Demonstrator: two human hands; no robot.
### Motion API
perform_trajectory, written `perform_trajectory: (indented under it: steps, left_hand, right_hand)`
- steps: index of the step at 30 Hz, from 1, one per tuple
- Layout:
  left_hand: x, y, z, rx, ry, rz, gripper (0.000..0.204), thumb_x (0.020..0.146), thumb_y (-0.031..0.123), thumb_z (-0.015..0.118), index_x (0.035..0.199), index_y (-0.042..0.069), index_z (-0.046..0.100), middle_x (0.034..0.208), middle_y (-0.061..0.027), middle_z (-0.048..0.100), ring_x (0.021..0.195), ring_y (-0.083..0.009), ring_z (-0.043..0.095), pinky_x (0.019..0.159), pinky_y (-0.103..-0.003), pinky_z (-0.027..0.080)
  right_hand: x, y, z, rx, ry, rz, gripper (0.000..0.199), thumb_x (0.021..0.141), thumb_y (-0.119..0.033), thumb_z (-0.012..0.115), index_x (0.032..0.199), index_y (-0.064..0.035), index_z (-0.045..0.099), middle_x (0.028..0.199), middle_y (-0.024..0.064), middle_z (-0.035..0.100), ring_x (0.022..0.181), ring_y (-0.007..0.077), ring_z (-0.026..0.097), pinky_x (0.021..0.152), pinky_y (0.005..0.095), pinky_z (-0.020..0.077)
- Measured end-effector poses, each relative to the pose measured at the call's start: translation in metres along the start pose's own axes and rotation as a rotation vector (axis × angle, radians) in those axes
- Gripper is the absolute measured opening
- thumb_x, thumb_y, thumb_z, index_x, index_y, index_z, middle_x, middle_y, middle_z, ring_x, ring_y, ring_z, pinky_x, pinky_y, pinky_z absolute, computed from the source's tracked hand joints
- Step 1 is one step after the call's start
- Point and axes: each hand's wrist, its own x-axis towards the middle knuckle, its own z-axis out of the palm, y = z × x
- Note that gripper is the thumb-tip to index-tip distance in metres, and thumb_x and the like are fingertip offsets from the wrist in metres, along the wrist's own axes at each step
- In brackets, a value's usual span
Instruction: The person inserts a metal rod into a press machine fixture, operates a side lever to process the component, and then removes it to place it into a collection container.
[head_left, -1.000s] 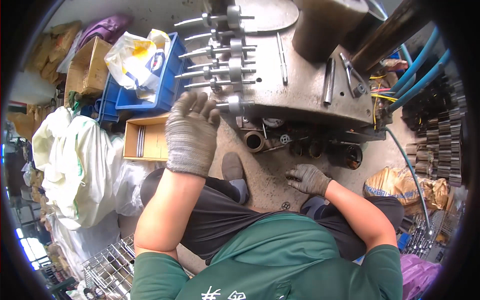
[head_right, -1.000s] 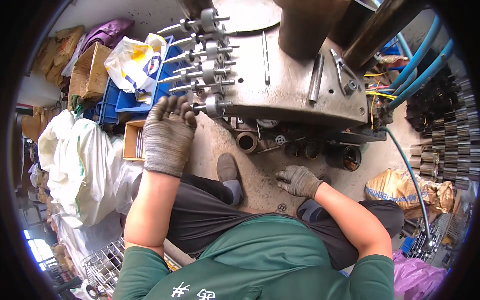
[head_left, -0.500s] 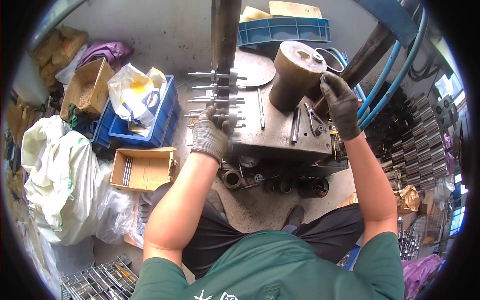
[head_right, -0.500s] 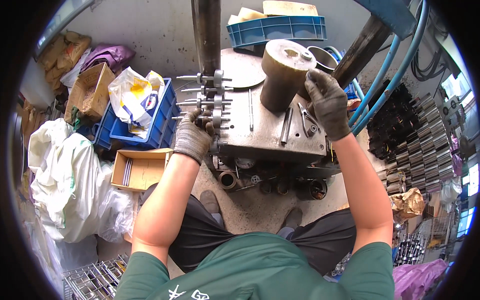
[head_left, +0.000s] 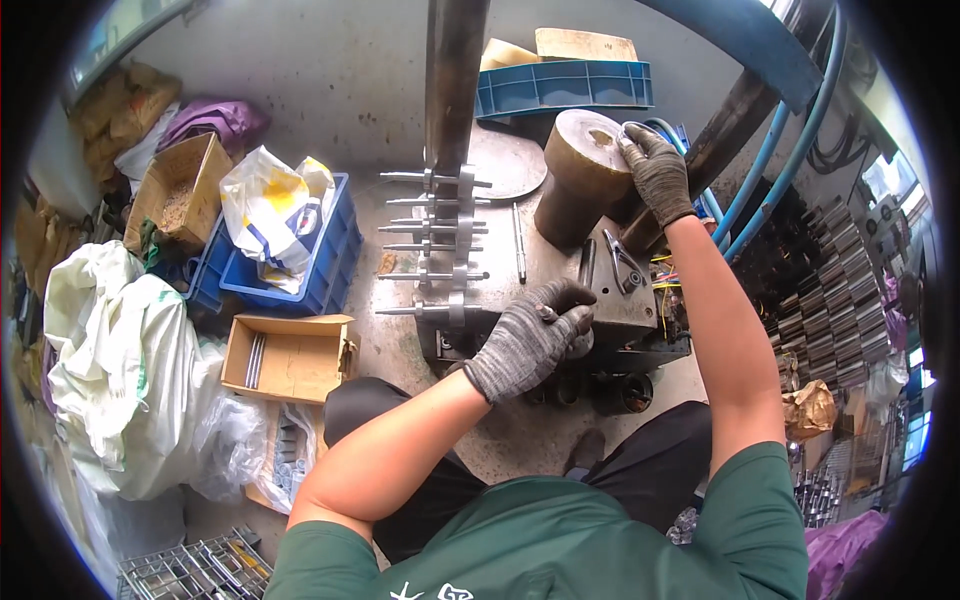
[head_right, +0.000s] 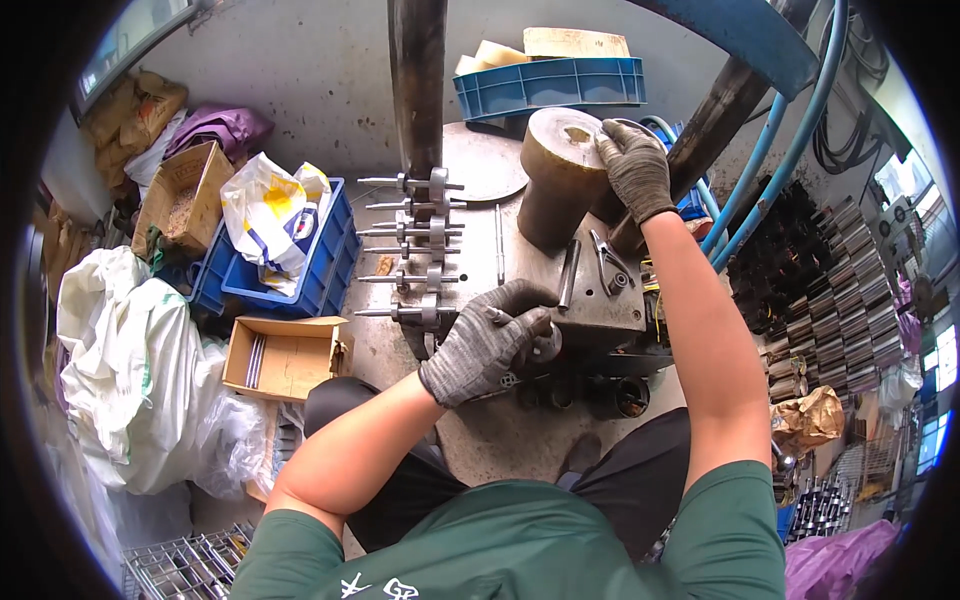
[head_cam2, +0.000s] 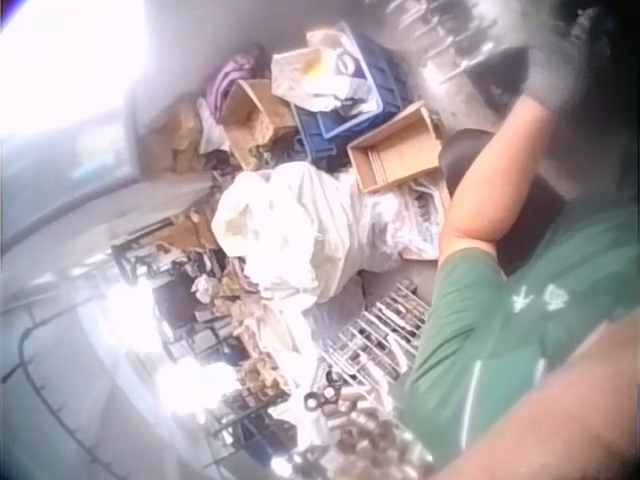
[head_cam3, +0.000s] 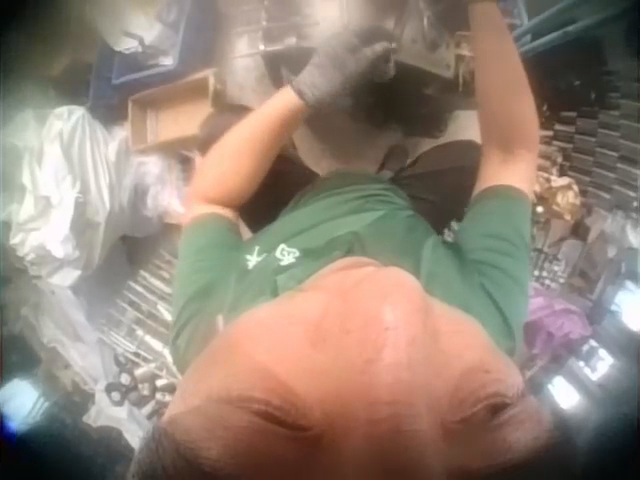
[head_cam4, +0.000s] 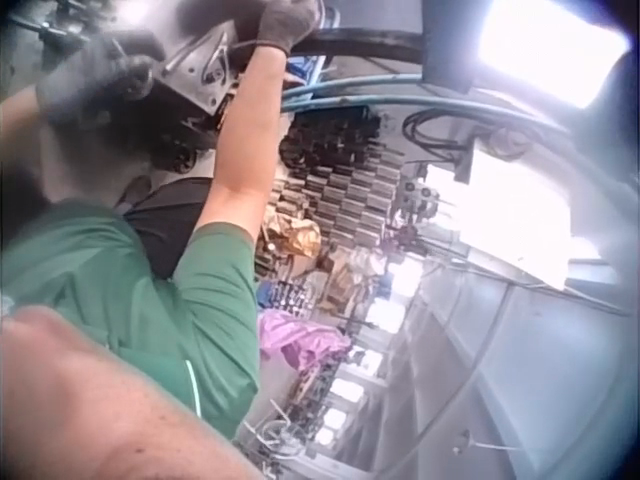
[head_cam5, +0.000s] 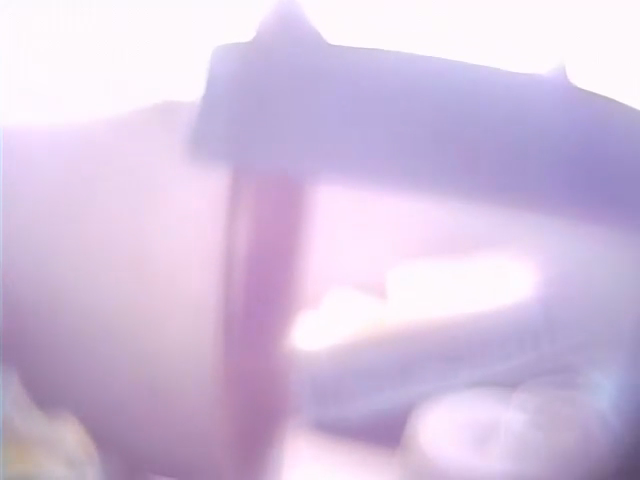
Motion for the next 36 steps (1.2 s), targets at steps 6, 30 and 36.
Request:
perform_trajectory:
  steps: [6,30,36]
  left_hand:
    - [0.049,-0.014,0.006,0.794,0.245,0.059,0.032,0.1,0.026,0.071,0.123,0.004,0.069,0.102,-0.0195,0.075,0.09,-0.0313,0.073,0.087,-0.041,0.059]
    - [0.116,0.043,-0.009,-0.066,0.109,0.449,0.022,0.1,0.011,0.072,0.12,0.002,0.064,0.107,-0.0068,0.071,0.1,-0.019,0.071,0.088,-0.034,0.061]
    - [0.247,0.091,-0.019,-0.269,0.08,0.577,0.008,0.101,-0.002,0.067,0.109,-0.002,0.067,0.107,-0.0099,0.071,0.097,-0.0213,0.073,0.093,-0.036,0.064]
  right_hand:
    - [-0.002,0.0,-0.008,-0.129,0.006,-0.009,0.037,0.098,-0.028,0.069,0.126,-0.0062,0.075,0.122,0.0204,0.074,0.117,0.0362,0.069,0.106,0.0413,0.0516]
    - [-0.269,-0.042,-0.062,0.339,-0.639,-0.196,0.032,0.092,-0.033,0.071,0.111,-0.0086,0.076,0.099,0.016,0.073,0.099,0.0378,0.068,0.089,0.0493,0.0553]
    - [-0.271,-0.042,-0.039,0.302,-0.776,-0.215,0.035,0.095,-0.039,0.066,0.11,-0.0089,0.076,0.101,0.0175,0.074,0.098,0.0396,0.07,0.09,0.0495,0.0553]
